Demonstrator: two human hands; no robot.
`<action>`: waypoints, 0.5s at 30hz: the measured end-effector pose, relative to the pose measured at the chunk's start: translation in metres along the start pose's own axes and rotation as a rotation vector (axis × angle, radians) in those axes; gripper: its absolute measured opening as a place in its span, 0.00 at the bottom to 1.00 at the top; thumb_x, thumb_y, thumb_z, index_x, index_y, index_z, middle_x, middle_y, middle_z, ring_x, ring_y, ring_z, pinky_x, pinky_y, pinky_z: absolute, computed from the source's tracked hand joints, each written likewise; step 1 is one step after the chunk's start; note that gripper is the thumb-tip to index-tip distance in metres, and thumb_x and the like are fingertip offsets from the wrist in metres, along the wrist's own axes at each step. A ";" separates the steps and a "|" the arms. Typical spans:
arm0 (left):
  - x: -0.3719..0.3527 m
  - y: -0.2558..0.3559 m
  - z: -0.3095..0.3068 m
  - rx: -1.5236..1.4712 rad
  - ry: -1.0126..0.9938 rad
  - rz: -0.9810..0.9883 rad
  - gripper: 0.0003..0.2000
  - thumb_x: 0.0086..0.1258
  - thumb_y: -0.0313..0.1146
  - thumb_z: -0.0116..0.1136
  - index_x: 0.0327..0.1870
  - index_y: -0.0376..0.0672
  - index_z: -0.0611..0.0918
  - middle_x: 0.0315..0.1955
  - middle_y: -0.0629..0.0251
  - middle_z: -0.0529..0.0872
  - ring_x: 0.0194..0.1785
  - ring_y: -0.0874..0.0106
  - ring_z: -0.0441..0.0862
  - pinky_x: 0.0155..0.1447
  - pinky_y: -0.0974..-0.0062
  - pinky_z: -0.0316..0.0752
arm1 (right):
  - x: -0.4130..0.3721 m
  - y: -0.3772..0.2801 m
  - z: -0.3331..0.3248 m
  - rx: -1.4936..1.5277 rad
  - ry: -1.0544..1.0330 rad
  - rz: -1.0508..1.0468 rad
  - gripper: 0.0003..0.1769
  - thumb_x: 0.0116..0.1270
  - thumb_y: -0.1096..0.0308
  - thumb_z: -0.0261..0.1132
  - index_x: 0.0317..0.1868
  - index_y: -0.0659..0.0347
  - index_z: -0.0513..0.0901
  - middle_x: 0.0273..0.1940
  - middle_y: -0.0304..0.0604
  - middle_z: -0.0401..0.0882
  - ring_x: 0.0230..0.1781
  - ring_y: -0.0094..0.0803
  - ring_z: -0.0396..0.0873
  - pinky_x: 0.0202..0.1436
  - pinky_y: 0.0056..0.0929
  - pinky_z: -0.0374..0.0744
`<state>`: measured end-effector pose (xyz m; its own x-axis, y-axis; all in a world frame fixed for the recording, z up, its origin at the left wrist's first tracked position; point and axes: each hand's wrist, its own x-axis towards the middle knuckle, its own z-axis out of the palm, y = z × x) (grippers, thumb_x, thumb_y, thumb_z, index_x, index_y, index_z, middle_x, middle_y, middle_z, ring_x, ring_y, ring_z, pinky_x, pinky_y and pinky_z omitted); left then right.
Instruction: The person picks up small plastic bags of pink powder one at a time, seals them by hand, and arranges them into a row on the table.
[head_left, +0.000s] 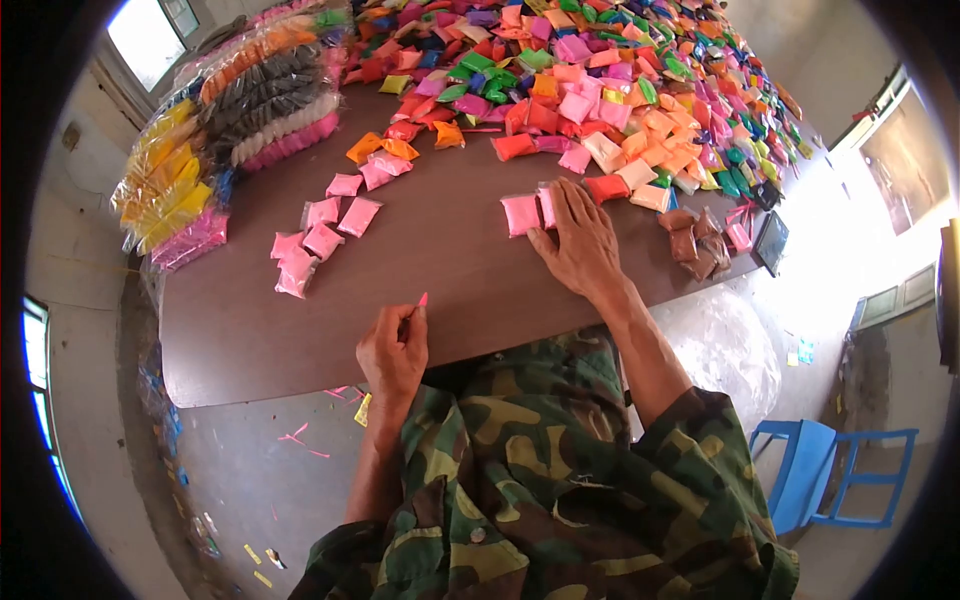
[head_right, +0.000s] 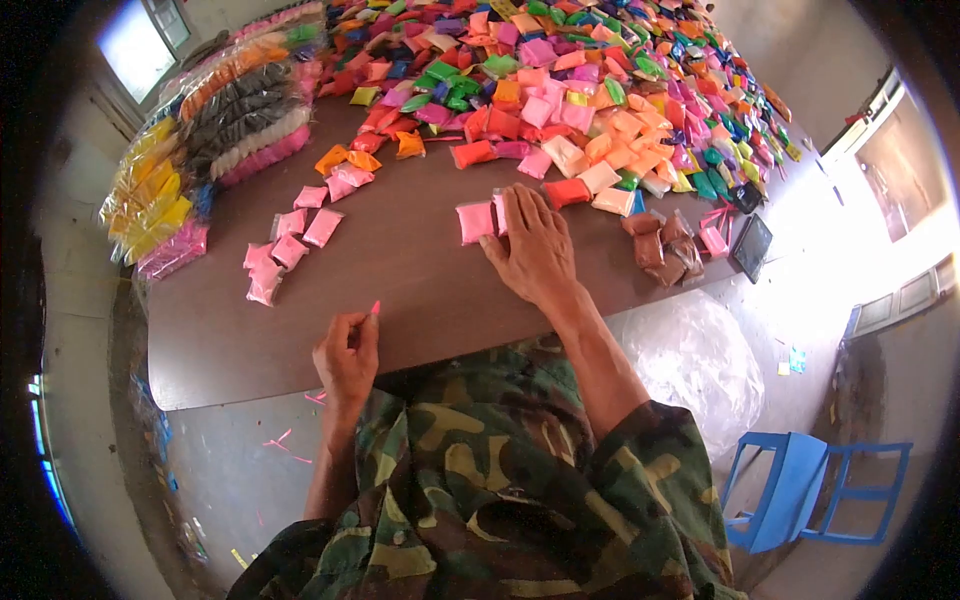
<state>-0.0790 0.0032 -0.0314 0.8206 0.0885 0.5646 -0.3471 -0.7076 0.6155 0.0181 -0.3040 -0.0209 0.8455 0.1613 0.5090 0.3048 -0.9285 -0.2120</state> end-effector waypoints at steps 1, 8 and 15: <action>0.000 -0.002 0.002 0.003 0.006 0.008 0.07 0.76 0.29 0.76 0.42 0.42 0.86 0.28 0.59 0.89 0.27 0.60 0.87 0.34 0.65 0.80 | 0.001 0.000 -0.002 0.004 -0.011 0.002 0.43 0.77 0.48 0.71 0.82 0.67 0.70 0.81 0.59 0.72 0.83 0.54 0.70 0.82 0.55 0.71; -0.003 0.000 0.002 -0.023 -0.004 -0.065 0.07 0.76 0.30 0.76 0.41 0.42 0.86 0.28 0.59 0.88 0.28 0.60 0.87 0.34 0.64 0.80 | -0.004 0.004 0.004 -0.007 0.004 0.018 0.50 0.75 0.45 0.73 0.86 0.66 0.65 0.83 0.60 0.70 0.85 0.56 0.67 0.84 0.57 0.68; -0.002 -0.002 0.002 0.019 -0.016 -0.037 0.07 0.76 0.29 0.76 0.41 0.42 0.86 0.29 0.59 0.88 0.28 0.60 0.88 0.34 0.64 0.81 | -0.005 0.005 0.002 0.026 0.001 0.020 0.54 0.72 0.45 0.76 0.87 0.65 0.63 0.86 0.62 0.65 0.87 0.58 0.65 0.84 0.59 0.67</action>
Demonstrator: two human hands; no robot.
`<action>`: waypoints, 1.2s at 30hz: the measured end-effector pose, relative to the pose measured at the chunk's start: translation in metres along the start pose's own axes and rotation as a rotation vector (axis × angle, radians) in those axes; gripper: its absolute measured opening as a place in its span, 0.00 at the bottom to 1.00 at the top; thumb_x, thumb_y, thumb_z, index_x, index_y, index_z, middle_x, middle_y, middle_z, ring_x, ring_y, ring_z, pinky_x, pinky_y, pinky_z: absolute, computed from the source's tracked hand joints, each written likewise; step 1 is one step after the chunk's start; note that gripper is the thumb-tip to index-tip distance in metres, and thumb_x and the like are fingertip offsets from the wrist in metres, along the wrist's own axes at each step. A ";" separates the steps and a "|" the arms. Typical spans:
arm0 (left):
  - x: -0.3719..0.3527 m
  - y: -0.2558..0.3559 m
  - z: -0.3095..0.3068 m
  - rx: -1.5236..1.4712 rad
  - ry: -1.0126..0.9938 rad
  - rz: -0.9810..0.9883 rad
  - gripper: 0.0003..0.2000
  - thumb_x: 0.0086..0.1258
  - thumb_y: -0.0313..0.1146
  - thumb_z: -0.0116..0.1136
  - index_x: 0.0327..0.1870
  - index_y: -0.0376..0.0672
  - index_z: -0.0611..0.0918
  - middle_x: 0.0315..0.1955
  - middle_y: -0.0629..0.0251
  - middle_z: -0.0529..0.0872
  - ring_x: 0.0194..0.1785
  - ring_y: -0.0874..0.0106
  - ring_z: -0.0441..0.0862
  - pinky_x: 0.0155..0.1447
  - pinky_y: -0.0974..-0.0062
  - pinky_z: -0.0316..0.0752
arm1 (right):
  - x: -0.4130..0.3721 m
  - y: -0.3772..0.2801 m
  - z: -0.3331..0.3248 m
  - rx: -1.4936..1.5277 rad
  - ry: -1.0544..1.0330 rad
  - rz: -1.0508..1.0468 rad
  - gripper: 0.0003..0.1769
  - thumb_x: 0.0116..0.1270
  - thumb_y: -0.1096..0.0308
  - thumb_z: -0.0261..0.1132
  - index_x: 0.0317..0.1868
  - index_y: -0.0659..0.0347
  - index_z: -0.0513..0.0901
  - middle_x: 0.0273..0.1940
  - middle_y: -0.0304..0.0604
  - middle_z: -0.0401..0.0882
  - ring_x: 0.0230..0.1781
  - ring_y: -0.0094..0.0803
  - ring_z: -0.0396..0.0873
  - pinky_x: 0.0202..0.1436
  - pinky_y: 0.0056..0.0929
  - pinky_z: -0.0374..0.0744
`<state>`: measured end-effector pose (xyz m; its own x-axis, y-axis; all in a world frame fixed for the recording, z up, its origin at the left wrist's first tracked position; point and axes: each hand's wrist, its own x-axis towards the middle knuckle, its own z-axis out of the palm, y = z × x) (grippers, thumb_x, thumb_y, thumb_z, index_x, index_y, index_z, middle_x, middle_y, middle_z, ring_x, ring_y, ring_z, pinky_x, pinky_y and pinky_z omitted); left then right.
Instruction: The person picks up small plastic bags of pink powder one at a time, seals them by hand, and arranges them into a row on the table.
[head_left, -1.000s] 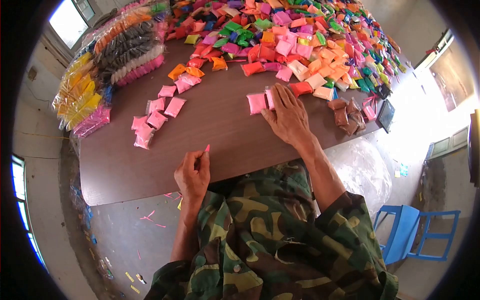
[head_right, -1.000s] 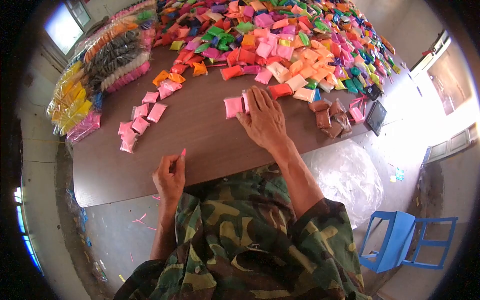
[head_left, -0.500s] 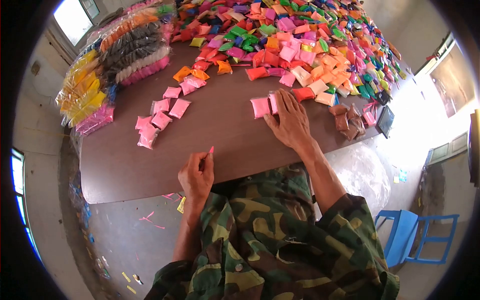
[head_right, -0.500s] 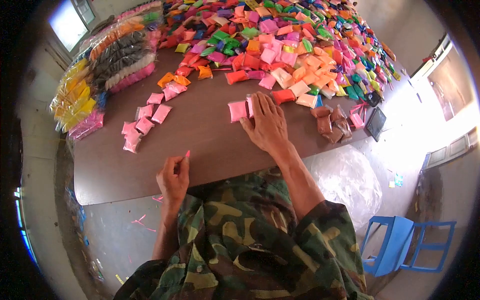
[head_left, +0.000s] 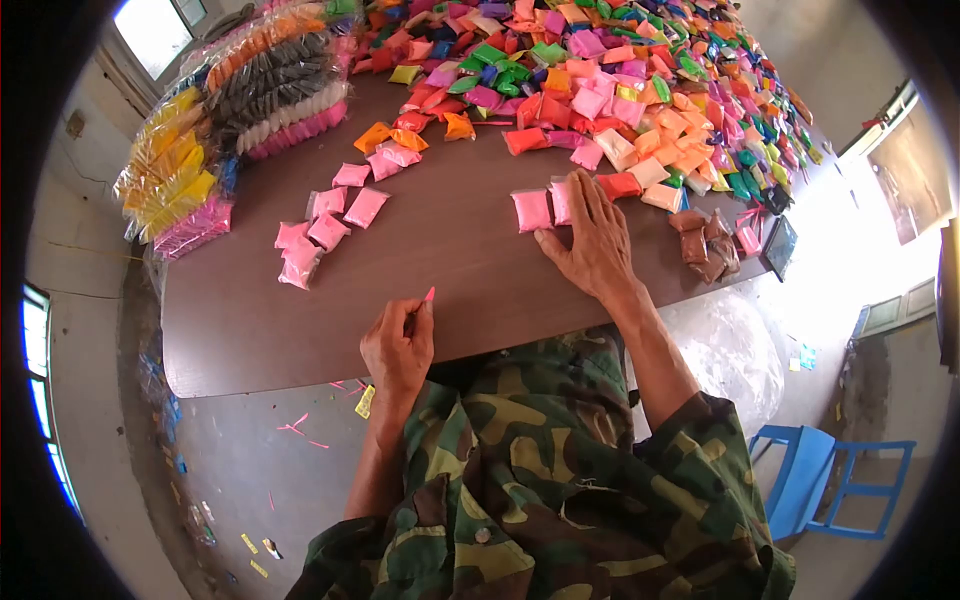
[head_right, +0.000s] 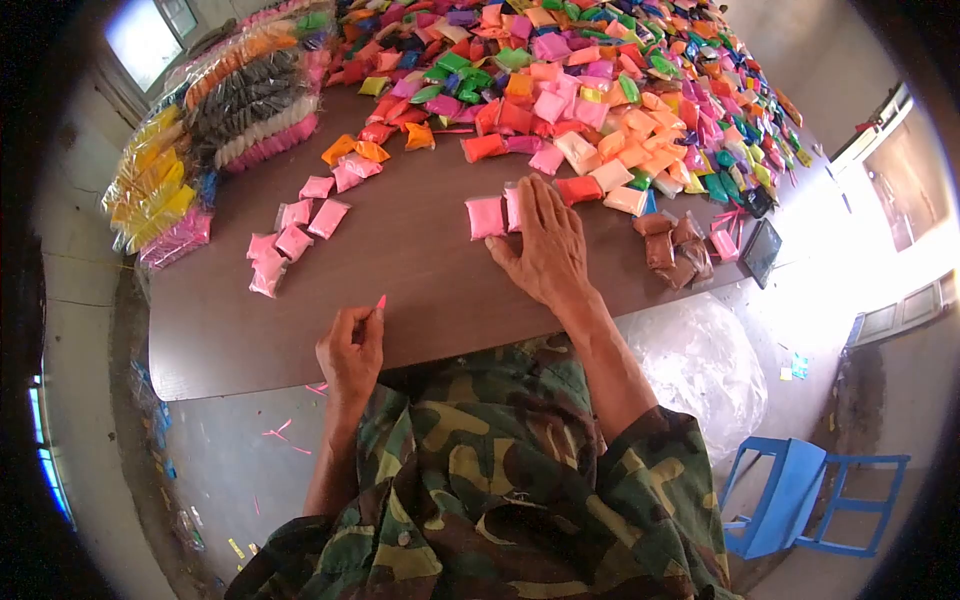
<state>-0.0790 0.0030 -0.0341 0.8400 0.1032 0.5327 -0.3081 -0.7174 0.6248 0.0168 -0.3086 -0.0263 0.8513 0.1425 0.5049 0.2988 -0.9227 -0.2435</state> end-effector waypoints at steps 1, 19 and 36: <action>0.000 0.000 0.000 0.000 0.001 -0.001 0.07 0.76 0.29 0.76 0.40 0.42 0.86 0.29 0.60 0.88 0.28 0.60 0.88 0.34 0.64 0.81 | -0.001 0.000 0.001 -0.005 0.010 0.003 0.54 0.72 0.45 0.76 0.88 0.65 0.62 0.86 0.62 0.65 0.87 0.58 0.65 0.84 0.59 0.67; 0.002 0.003 -0.007 -0.235 0.021 -0.136 0.06 0.77 0.29 0.76 0.42 0.37 0.90 0.28 0.62 0.90 0.30 0.78 0.86 0.36 0.73 0.80 | 0.016 -0.087 -0.007 0.373 0.167 -0.198 0.19 0.70 0.72 0.76 0.60 0.62 0.89 0.65 0.48 0.87 0.67 0.50 0.86 0.71 0.47 0.83; 0.007 -0.051 -0.048 -0.012 0.150 -0.219 0.06 0.79 0.28 0.73 0.46 0.36 0.89 0.28 0.63 0.89 0.32 0.82 0.81 0.39 0.75 0.79 | 0.108 -0.201 0.105 0.286 -0.291 -0.388 0.26 0.78 0.65 0.70 0.73 0.58 0.82 0.74 0.46 0.80 0.78 0.45 0.77 0.78 0.50 0.77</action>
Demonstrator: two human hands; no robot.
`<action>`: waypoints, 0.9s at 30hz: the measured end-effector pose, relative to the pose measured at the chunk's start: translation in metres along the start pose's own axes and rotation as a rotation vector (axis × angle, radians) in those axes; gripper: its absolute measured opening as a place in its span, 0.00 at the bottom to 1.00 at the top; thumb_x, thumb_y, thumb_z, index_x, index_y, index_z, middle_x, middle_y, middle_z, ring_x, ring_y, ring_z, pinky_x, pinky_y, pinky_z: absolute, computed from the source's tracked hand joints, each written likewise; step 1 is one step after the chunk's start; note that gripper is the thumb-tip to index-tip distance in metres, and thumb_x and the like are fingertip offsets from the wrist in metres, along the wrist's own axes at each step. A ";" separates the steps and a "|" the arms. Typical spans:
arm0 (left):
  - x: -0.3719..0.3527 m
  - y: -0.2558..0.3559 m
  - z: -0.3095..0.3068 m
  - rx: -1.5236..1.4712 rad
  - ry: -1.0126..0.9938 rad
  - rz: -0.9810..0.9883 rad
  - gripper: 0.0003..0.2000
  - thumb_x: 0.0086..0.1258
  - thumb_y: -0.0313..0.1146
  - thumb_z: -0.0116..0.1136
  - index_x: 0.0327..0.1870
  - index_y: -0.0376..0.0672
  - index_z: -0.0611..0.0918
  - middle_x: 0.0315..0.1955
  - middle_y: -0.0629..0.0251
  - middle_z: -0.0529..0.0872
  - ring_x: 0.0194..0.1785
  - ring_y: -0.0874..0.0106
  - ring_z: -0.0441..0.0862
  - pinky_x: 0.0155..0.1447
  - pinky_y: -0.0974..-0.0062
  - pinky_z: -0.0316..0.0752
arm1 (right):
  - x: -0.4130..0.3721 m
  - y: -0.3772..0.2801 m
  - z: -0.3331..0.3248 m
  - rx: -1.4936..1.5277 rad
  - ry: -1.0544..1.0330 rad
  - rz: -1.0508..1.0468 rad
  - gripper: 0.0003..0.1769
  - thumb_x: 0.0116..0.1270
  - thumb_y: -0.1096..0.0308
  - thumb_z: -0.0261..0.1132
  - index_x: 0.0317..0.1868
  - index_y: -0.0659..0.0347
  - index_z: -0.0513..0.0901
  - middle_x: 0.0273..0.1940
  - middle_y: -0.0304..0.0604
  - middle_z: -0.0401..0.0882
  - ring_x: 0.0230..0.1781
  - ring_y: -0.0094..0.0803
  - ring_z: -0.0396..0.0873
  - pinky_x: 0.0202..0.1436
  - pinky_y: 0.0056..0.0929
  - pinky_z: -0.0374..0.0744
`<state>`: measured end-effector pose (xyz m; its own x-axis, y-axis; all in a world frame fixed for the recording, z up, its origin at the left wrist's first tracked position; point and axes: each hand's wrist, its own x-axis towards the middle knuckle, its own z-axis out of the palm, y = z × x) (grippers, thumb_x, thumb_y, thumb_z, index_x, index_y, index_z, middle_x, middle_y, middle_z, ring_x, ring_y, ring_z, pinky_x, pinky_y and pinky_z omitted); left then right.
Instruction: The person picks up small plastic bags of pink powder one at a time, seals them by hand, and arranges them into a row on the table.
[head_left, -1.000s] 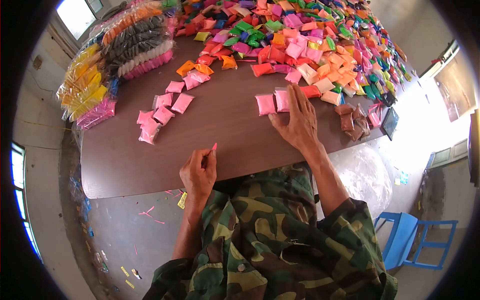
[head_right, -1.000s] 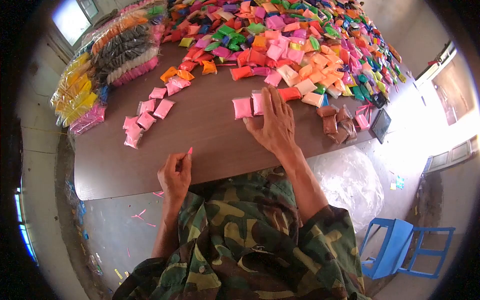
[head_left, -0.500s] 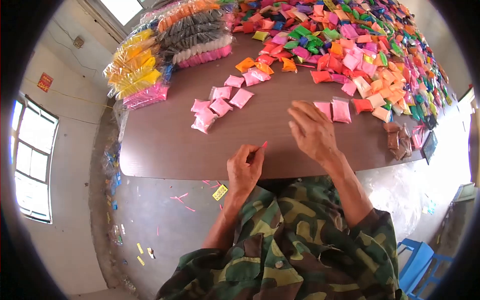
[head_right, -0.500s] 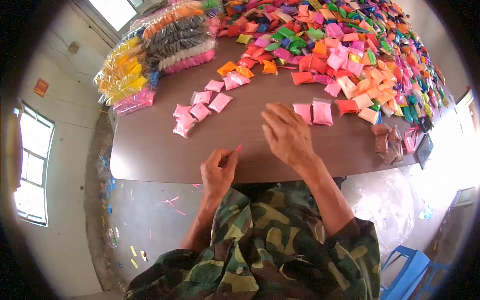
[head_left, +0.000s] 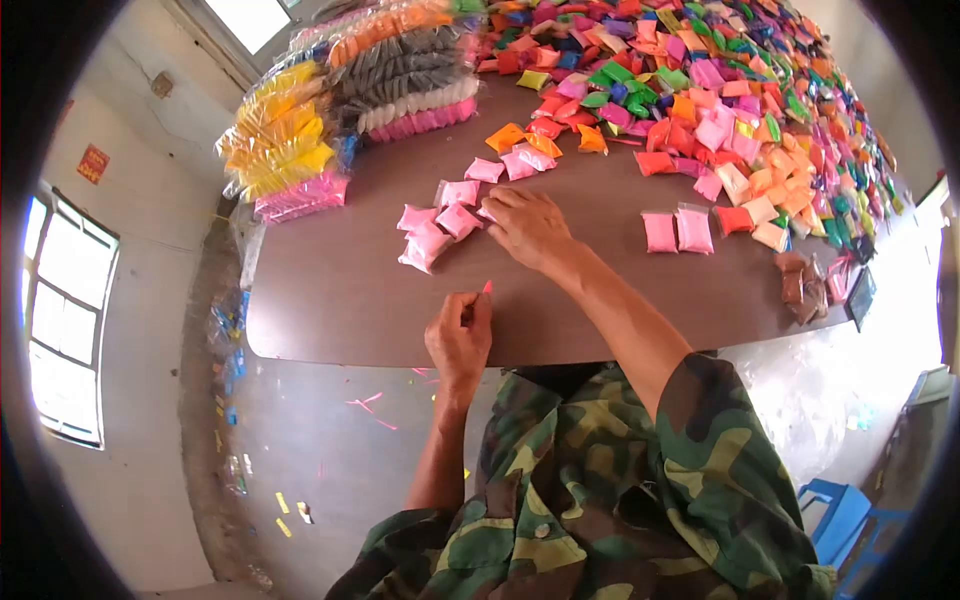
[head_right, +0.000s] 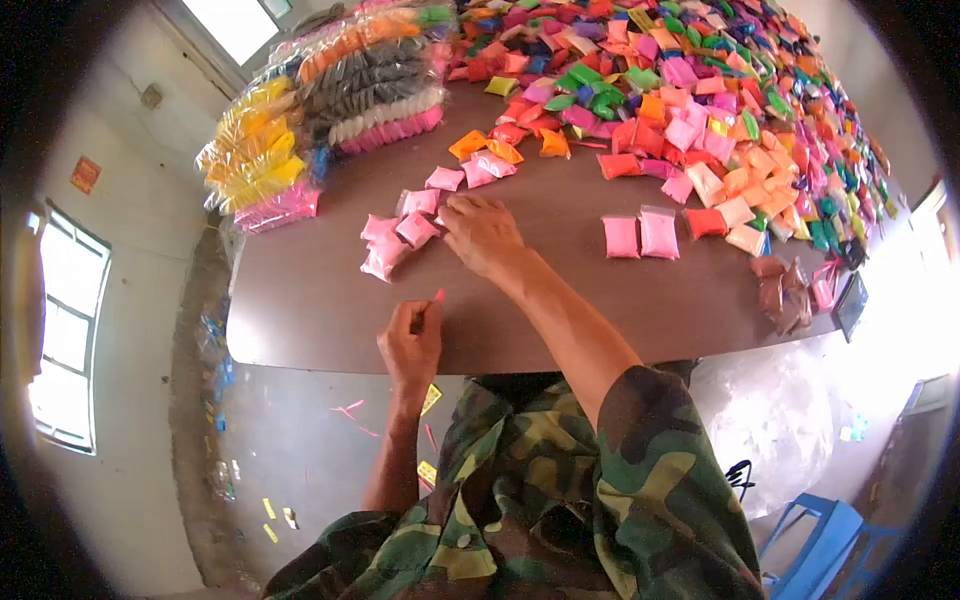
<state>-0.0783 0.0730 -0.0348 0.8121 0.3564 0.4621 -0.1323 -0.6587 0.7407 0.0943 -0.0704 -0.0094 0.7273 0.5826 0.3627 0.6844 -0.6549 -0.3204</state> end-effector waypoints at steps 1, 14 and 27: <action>0.000 0.003 -0.001 -0.008 0.006 0.000 0.05 0.78 0.28 0.73 0.46 0.36 0.89 0.29 0.63 0.89 0.32 0.81 0.81 0.40 0.75 0.79 | -0.002 0.004 0.000 -0.023 -0.017 -0.019 0.24 0.78 0.66 0.69 0.72 0.58 0.83 0.73 0.46 0.82 0.77 0.45 0.78 0.77 0.49 0.78; -0.002 -0.001 0.006 -0.005 0.084 0.041 0.05 0.76 0.28 0.75 0.45 0.39 0.88 0.28 0.59 0.88 0.28 0.70 0.85 0.37 0.71 0.80 | -0.177 -0.006 -0.075 0.112 0.002 -0.172 0.22 0.79 0.75 0.62 0.71 0.62 0.84 0.76 0.48 0.81 0.80 0.46 0.76 0.81 0.49 0.75; 0.002 0.007 0.001 0.099 -0.002 -0.017 0.06 0.79 0.31 0.74 0.43 0.38 0.90 0.27 0.63 0.89 0.31 0.78 0.83 0.40 0.72 0.81 | -0.194 -0.038 -0.061 0.063 0.103 0.003 0.40 0.68 0.56 0.79 0.76 0.67 0.80 0.80 0.58 0.72 0.82 0.58 0.70 0.82 0.57 0.72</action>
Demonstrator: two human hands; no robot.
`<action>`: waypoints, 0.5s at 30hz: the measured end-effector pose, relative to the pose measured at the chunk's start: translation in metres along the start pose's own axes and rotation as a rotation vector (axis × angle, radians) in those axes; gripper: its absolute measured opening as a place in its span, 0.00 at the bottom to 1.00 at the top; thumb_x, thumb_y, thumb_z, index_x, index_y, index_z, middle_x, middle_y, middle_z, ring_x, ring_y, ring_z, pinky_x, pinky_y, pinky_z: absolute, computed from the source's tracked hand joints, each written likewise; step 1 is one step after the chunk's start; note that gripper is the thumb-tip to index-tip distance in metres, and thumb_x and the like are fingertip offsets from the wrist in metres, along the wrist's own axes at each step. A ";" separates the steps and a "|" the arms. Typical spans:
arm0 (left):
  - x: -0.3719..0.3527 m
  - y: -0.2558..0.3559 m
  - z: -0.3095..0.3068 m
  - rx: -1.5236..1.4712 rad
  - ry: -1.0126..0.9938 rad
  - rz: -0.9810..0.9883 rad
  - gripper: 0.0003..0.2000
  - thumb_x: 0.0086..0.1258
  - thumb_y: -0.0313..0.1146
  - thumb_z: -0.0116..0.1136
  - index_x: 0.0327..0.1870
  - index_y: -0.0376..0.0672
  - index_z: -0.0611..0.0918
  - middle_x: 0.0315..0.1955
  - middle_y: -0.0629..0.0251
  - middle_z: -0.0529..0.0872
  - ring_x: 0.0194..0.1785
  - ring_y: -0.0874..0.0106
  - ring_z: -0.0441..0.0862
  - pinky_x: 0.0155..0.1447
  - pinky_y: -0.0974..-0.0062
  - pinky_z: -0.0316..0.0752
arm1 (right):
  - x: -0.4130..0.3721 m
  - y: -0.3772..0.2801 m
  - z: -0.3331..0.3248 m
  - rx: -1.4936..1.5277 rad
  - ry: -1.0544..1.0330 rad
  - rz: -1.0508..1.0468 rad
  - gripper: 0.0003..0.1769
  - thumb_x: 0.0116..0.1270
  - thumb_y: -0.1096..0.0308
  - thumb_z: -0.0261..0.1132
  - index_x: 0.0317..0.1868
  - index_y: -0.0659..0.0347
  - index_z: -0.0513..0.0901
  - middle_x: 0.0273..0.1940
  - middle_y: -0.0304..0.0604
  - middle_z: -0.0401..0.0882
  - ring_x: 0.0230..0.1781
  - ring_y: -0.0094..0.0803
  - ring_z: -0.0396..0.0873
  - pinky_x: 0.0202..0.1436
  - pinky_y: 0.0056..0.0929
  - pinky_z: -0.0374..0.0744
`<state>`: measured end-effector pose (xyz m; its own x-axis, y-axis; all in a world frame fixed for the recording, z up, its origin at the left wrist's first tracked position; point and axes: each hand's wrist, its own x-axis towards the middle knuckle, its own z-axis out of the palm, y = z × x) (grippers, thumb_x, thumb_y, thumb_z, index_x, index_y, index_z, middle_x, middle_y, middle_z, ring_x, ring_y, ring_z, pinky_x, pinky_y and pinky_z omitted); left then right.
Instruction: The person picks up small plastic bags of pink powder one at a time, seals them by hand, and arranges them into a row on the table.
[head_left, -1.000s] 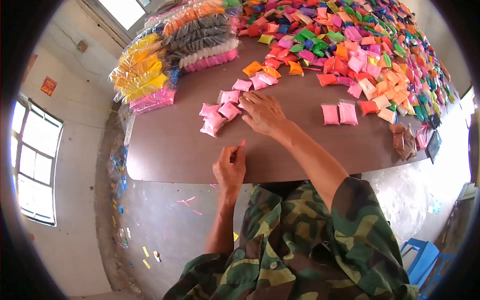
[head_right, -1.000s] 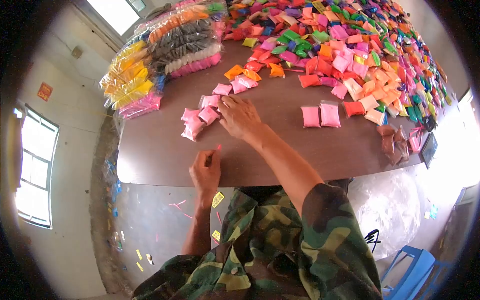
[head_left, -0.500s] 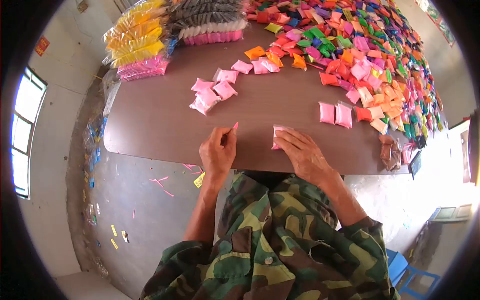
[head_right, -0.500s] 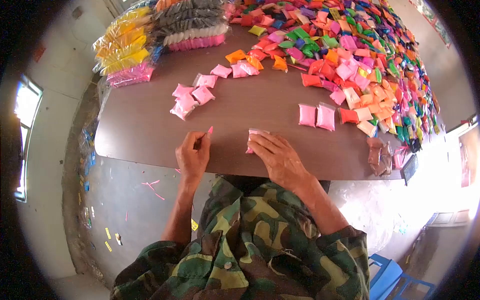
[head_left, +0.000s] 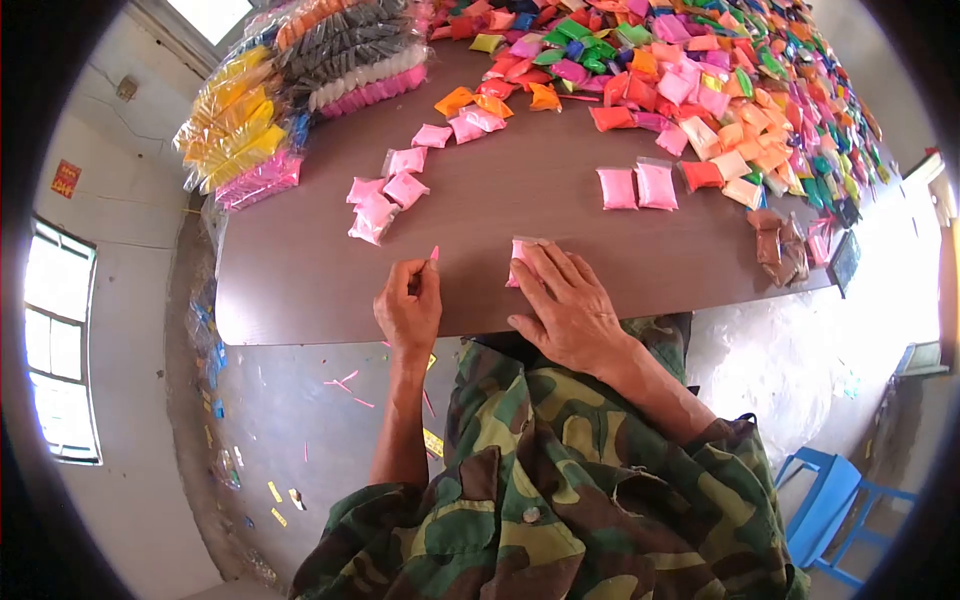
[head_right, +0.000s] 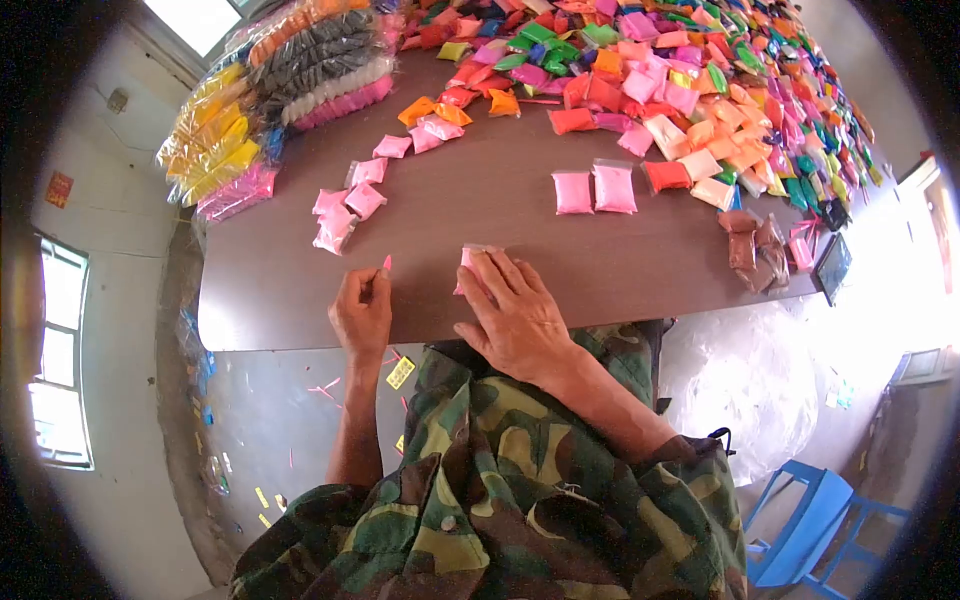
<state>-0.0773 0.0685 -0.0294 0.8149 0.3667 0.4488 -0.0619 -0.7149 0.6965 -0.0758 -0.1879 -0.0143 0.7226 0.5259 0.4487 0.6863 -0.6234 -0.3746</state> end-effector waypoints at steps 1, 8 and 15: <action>0.001 -0.001 -0.001 0.004 -0.007 0.012 0.06 0.78 0.31 0.74 0.43 0.38 0.90 0.28 0.63 0.89 0.31 0.78 0.83 0.40 0.72 0.81 | 0.000 0.001 0.001 0.003 0.011 -0.002 0.39 0.68 0.57 0.79 0.75 0.67 0.80 0.79 0.58 0.72 0.81 0.58 0.71 0.82 0.57 0.73; 0.003 0.013 0.004 -0.081 -0.058 0.037 0.07 0.78 0.31 0.74 0.43 0.37 0.90 0.28 0.64 0.89 0.31 0.79 0.82 0.39 0.73 0.80 | 0.004 0.005 0.003 0.052 0.078 0.004 0.36 0.66 0.60 0.81 0.70 0.66 0.82 0.74 0.57 0.78 0.77 0.57 0.76 0.79 0.55 0.76; 0.004 0.038 0.018 -0.163 -0.202 0.132 0.06 0.78 0.28 0.75 0.44 0.35 0.90 0.29 0.62 0.91 0.32 0.81 0.84 0.38 0.75 0.81 | 0.011 0.008 -0.002 0.104 0.175 -0.023 0.20 0.67 0.66 0.78 0.55 0.57 0.82 0.67 0.48 0.81 0.69 0.49 0.82 0.72 0.50 0.80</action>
<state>-0.0658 0.0320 -0.0111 0.8909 0.1392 0.4323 -0.2533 -0.6378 0.7274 -0.0627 -0.1881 -0.0110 0.6871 0.4253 0.5890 0.7142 -0.5443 -0.4401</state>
